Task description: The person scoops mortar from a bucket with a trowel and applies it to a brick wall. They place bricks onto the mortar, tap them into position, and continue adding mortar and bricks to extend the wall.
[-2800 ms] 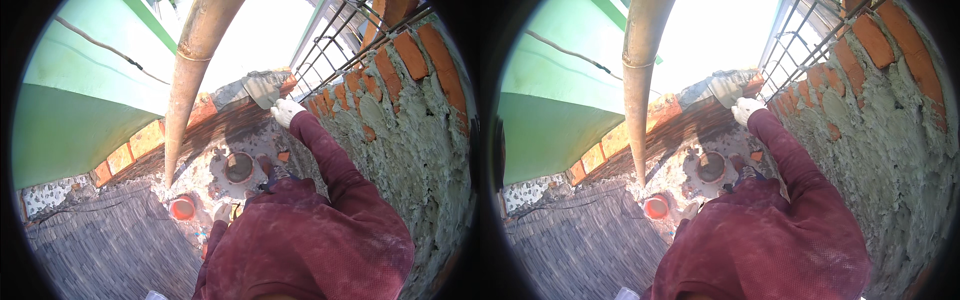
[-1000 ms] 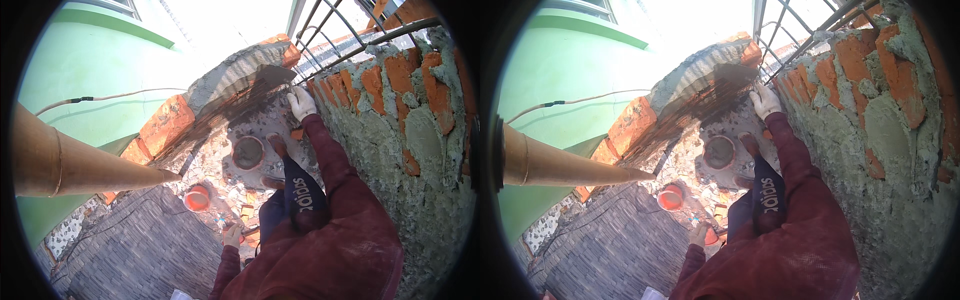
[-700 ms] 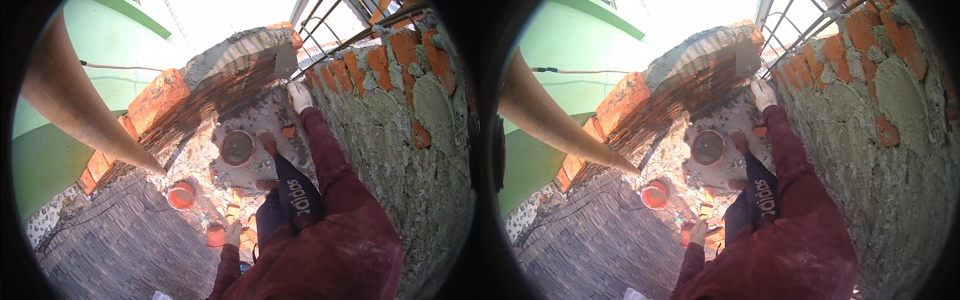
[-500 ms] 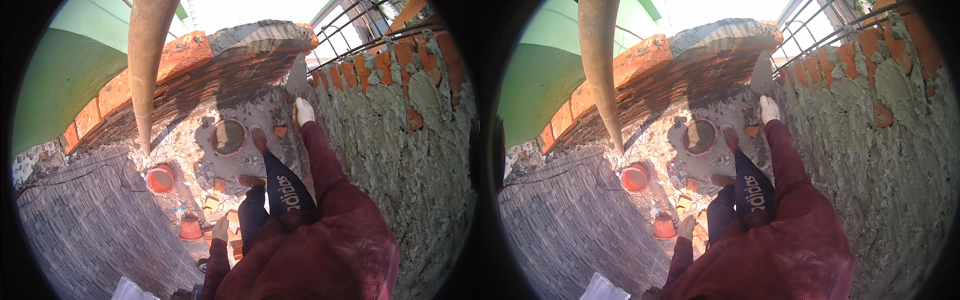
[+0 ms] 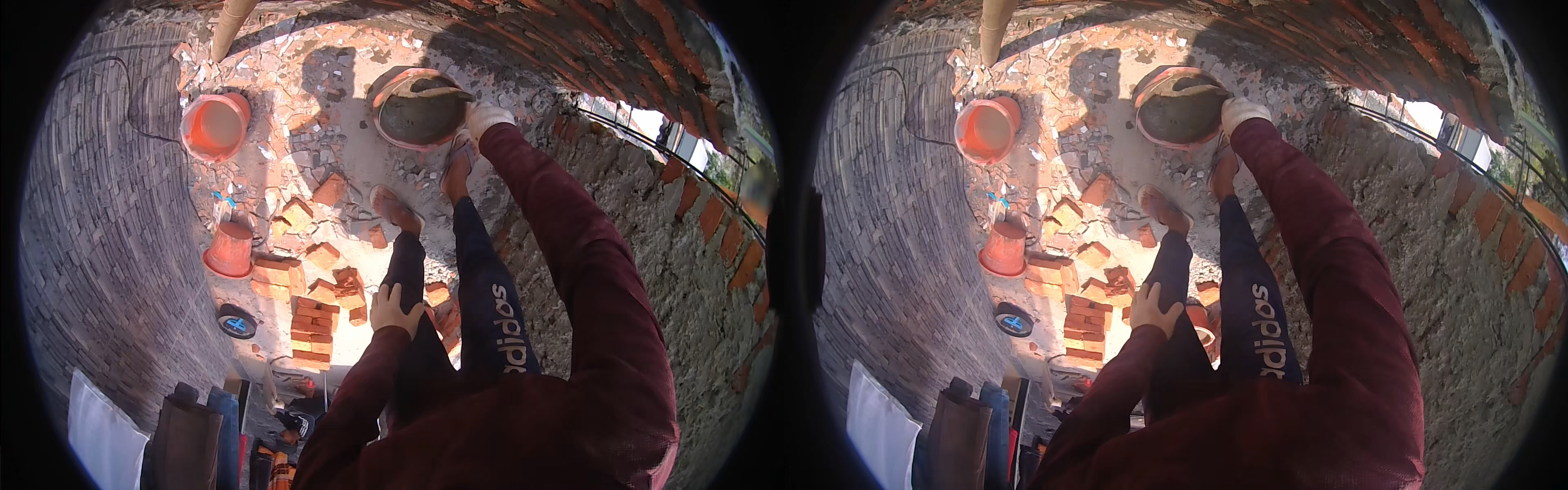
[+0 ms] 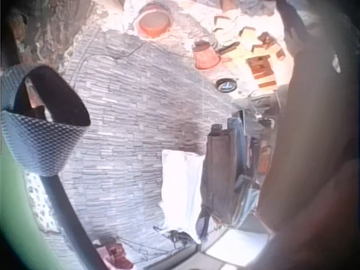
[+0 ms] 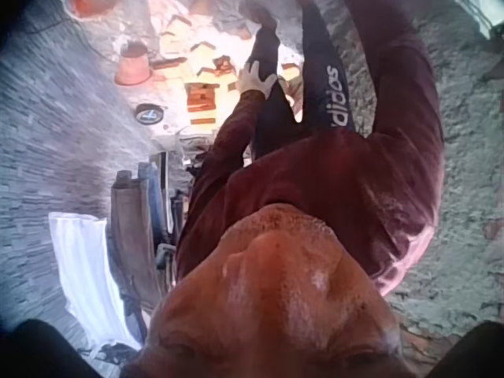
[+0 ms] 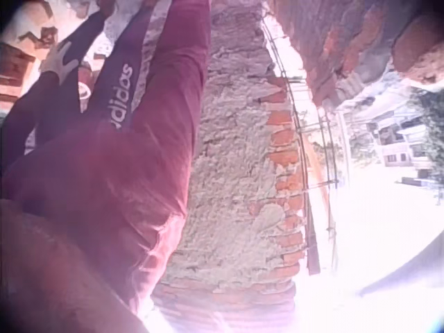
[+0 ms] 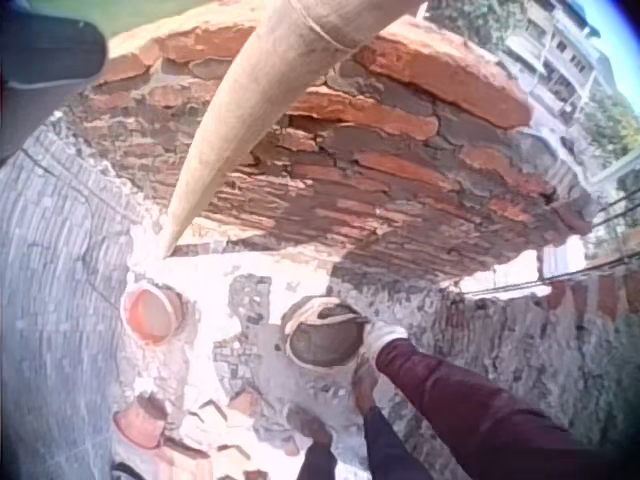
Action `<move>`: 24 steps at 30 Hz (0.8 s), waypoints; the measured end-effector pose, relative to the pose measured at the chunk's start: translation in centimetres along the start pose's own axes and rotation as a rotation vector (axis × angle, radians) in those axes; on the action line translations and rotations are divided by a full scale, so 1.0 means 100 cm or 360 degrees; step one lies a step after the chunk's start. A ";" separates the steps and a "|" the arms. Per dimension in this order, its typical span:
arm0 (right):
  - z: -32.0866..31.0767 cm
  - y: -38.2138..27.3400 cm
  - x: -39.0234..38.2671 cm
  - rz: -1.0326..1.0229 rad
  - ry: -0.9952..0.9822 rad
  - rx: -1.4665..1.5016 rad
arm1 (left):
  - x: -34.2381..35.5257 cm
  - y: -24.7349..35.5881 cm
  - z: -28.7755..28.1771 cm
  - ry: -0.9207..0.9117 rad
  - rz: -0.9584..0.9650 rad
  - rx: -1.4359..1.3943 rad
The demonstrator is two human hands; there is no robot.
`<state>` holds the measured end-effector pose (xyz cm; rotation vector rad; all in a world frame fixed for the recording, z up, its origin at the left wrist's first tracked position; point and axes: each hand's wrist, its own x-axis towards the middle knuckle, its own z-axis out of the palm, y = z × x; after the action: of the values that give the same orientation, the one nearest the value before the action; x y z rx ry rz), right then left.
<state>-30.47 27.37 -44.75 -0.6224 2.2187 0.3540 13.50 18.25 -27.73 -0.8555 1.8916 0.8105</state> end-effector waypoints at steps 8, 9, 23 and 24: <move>0.037 -0.030 0.073 -0.0082 -0.0121 -0.0069 | 0.012 0.008 0.015 0.0141 -0.0016 -0.0208; 0.056 -0.025 0.080 -0.0089 -0.0226 -0.0009 | 0.013 0.007 0.015 0.0146 0.0011 -0.0207; 0.133 -0.005 0.061 -0.0066 -0.0719 0.1657 | 0.024 0.009 -0.006 0.0095 0.0136 -0.0120; 0.136 -0.001 0.059 -0.0125 -0.0691 0.1773 | 0.025 0.009 -0.007 0.0094 0.0137 -0.0126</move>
<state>-25.30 31.37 -58.06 0.0004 1.6116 -0.7027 11.48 17.55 -29.53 -0.8589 1.9703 0.9270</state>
